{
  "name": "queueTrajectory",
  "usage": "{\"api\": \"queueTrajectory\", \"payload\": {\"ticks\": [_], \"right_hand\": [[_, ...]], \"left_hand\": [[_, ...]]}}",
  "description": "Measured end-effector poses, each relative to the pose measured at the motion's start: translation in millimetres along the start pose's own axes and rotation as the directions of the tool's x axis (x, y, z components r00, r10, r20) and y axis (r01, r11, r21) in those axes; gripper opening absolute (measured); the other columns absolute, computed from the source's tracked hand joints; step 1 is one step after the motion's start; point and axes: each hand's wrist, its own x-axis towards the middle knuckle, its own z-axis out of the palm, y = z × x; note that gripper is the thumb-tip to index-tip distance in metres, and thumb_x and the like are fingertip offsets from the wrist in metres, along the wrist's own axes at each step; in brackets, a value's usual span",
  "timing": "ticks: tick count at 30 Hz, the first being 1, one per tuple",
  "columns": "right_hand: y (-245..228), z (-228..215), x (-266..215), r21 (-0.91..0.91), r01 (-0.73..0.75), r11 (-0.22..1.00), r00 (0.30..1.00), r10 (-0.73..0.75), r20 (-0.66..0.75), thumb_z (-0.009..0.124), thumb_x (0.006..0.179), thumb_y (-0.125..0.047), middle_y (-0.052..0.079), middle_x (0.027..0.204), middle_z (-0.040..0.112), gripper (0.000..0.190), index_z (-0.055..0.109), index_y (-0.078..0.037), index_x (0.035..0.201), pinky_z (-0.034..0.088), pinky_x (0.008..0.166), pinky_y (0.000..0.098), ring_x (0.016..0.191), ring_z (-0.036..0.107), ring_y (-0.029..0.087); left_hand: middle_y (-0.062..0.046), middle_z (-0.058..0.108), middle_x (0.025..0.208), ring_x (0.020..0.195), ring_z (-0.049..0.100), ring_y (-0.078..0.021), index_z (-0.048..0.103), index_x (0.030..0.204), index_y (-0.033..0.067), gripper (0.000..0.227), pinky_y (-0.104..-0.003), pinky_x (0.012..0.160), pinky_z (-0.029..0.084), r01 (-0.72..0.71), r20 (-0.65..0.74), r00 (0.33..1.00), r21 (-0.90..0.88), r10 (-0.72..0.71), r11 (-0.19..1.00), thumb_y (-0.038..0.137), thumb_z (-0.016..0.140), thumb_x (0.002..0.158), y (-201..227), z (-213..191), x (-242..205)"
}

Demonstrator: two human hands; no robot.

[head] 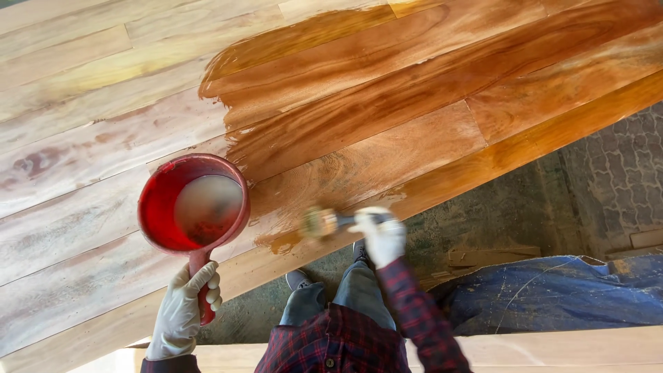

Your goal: The person holds a red container of wood stain in one hand and a brush in the other, brushing the stain across the surface of a large wooden panel, dipping the brush back into the container and working the liquid over untreated sections of the board.

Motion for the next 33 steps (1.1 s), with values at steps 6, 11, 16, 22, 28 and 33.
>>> {"api": "queueTrajectory", "payload": {"ticks": [6, 11, 16, 22, 28, 33], "right_hand": [[-25, -152, 40, -0.464, 0.143, 0.874, 0.815, -0.37, -0.446, 0.074, 0.101, -0.01, 0.015, 0.098, 0.076, 0.013, 0.071, -0.012, 0.113, 0.061, 0.058, 0.0347, 0.078, 0.077, 0.021], [-20, -71, 17, -0.935, 0.205, -0.289, 0.913, -0.287, 0.289, 0.06, 0.085, -0.022, 0.017, 0.083, 0.066, 0.012, 0.066, -0.012, 0.089, 0.051, 0.038, 0.0415, 0.046, 0.061, 0.024], [18, 49, -69, -0.697, 0.712, -0.086, 0.653, -0.285, 0.702, 0.067, 0.081, -0.008, 0.013, 0.086, 0.063, 0.018, 0.063, -0.004, 0.098, 0.055, 0.063, 0.0361, 0.079, 0.063, 0.025], [-1, 83, -74, -0.414, 0.475, 0.776, 0.846, -0.273, 0.458, 0.068, 0.101, -0.01, 0.006, 0.083, 0.07, 0.005, 0.066, -0.009, 0.096, 0.056, 0.056, 0.0299, 0.068, 0.067, 0.014], [-2, -79, 6, -0.092, 0.103, 0.99, 0.975, -0.119, -0.187, 0.072, 0.093, -0.001, 0.011, 0.096, 0.075, 0.01, 0.071, -0.006, 0.103, 0.066, 0.067, 0.0337, 0.074, 0.076, 0.019], [-34, -157, 34, -0.748, 0.126, 0.652, 0.801, -0.511, -0.31, 0.071, 0.105, -0.012, 0.01, 0.093, 0.075, 0.013, 0.068, -0.01, 0.118, 0.061, 0.063, 0.0329, 0.078, 0.075, 0.019]], "left_hand": [[-0.005, 0.055, 0.073, 0.054, 0.048, -0.0149, 0.061, 0.111, 0.0005, 0.027, -0.032, 0.048, 0.041, 0.027, -0.014, 1.0, 0.019, -0.027, 0.999, 0.022, 0.065, 0.095, -3, 2, -9], [-0.005, 0.055, 0.073, 0.053, 0.047, -0.015, 0.061, 0.108, -0.0003, 0.026, -0.032, 0.048, 0.041, 0.011, 0.028, 1.0, -0.006, -0.011, 1.0, 0.021, 0.066, 0.095, -13, 0, -1], [-0.005, 0.055, 0.073, 0.053, 0.046, -0.0147, 0.061, 0.11, 0.0006, 0.025, -0.032, 0.047, 0.04, 0.019, 0.038, 0.999, -0.049, -0.017, 0.999, 0.02, 0.066, 0.094, -15, 0, 4], [-0.004, 0.055, 0.073, 0.053, 0.046, -0.0143, 0.06, 0.111, 0.0017, 0.025, -0.032, 0.046, 0.04, 0.017, 0.033, 0.999, -0.058, -0.015, 0.998, 0.019, 0.066, 0.094, -15, -5, 7], [-0.004, 0.055, 0.073, 0.053, 0.047, -0.0143, 0.06, 0.109, 0.0009, 0.026, -0.032, 0.047, 0.04, 0.002, -0.005, 1.0, -0.044, -0.002, 0.999, 0.022, 0.066, 0.094, -6, -8, -9], [-0.005, 0.054, 0.072, 0.054, 0.047, -0.0146, 0.061, 0.107, 0.0003, 0.026, -0.032, 0.048, 0.041, 0.011, -0.026, 1.0, -0.026, -0.012, 1.0, 0.023, 0.067, 0.095, -10, -13, -12]]}}
